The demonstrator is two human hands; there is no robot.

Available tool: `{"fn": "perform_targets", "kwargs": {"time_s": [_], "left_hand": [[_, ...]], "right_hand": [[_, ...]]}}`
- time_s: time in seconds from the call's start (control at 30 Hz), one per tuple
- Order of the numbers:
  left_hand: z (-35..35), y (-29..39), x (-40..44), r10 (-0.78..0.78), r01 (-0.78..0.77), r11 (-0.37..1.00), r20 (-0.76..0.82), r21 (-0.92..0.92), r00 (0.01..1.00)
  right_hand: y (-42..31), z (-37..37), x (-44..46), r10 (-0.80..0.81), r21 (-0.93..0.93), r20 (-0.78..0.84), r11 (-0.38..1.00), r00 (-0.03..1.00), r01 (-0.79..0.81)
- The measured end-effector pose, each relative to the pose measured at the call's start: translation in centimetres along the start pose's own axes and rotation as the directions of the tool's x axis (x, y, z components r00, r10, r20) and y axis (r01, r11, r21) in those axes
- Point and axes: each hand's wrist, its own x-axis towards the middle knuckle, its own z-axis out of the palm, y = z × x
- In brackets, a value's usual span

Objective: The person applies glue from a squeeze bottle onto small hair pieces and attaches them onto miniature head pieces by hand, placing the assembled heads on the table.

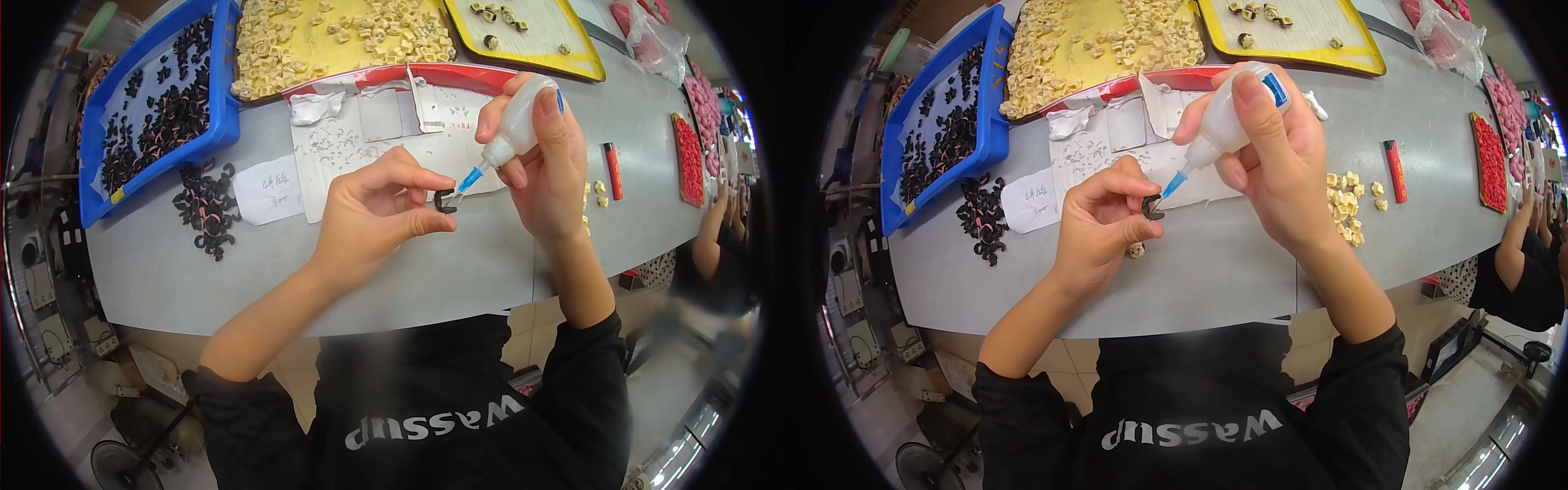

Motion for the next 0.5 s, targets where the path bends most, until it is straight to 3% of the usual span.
{"fn": "perform_targets", "kwargs": {"time_s": [0.5], "left_hand": [[0.01, 0.01, -0.07, -0.009, 0.009, 0.999, 0.003, 0.049, 1.0]], "right_hand": [[-0.01, -0.13, 0.02, -0.015, -0.009, 0.002, 1.0, 1.0, 0.015]]}}
